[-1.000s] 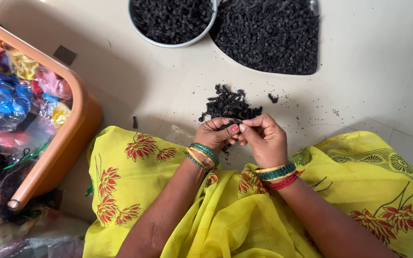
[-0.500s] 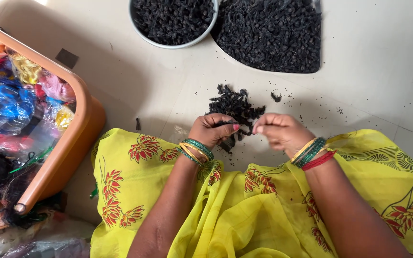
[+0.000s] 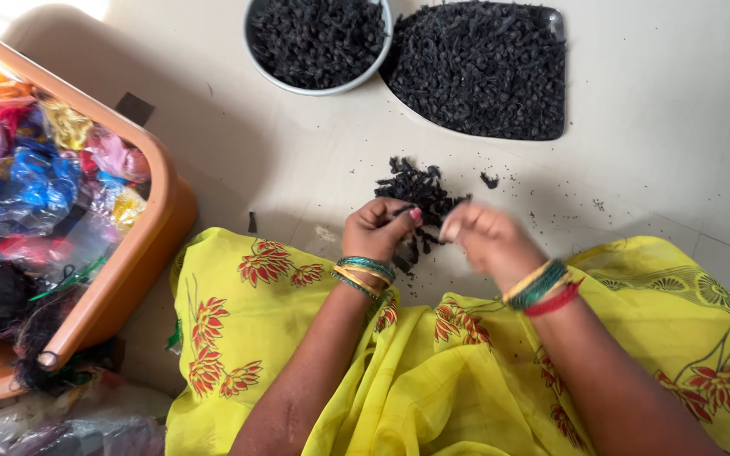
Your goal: The person sits on the floor and pulls apart clumps of black curly synthetic hair, teasing the curls loose by hand and placing the separated pieces into a pile beside them, with a bowl and tray of the black hair material nearby.
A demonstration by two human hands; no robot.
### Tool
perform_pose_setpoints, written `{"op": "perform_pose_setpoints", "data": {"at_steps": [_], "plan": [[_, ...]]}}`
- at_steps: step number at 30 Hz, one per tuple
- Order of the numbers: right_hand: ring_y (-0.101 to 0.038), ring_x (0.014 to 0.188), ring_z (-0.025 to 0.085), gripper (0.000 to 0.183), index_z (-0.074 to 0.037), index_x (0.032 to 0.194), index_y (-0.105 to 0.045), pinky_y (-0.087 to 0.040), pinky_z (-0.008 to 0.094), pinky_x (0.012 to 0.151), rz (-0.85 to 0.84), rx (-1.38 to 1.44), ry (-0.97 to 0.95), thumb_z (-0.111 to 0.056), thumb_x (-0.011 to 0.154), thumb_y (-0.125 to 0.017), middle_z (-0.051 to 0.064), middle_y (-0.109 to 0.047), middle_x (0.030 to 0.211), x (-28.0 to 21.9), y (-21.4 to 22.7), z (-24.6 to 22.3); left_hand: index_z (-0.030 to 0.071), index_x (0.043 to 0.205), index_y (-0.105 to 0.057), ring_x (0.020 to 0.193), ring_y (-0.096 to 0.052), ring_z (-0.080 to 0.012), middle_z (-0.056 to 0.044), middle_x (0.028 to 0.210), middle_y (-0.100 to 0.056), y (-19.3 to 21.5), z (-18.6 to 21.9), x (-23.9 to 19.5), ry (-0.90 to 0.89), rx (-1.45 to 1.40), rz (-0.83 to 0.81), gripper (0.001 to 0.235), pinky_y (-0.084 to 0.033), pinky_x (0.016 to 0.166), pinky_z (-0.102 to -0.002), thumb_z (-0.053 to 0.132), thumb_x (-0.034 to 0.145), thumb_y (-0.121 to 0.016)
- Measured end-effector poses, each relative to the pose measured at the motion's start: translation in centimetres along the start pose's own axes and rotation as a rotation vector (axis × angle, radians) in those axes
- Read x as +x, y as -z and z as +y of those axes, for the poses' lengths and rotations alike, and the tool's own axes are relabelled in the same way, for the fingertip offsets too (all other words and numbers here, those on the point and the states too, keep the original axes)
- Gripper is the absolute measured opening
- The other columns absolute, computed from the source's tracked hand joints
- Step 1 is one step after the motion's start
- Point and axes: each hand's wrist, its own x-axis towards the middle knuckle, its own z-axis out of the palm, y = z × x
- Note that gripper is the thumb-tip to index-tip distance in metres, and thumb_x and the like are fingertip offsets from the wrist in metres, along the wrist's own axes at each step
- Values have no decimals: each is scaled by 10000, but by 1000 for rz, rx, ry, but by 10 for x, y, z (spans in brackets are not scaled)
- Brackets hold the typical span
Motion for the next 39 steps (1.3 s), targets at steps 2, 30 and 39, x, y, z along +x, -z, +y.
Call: {"op": "perform_pose_setpoints", "data": {"at_steps": [2, 30, 39], "plan": [[-492, 632, 33, 79, -60, 934, -685, -408, 222, 598, -122, -147, 49, -72, 966, -614, -34, -646, 782, 15, 1, 39, 35, 910, -732, 608, -584, -56, -23, 786, -745, -1, 8, -1, 87, -153, 4, 77, -413, 496, -202, 85, 870, -775], [-581, 798, 65, 54, -18, 935, -655, -490, 233, 746, -37, -333, 223, -55, 970, -636, -5, -646, 836, 22, -4, 69, 61, 986, -727, 622, -543, -40, -37, 864, -757, -8, -7, -6, 133, -440, 2, 98, -353, 467, -188, 124, 915, -751], [-531, 702, 84, 74, -23, 1036, -672, -467, 266, 621, 332, -492, 263, -64, 997, -624, 70, -647, 850, 17, 21, 14, 93, 1011, -678, 591, -487, -28, 22, 848, -716, -5, -8, -4, 222, -220, -530, 82, -368, 489, -193, 162, 980, -709]]}}
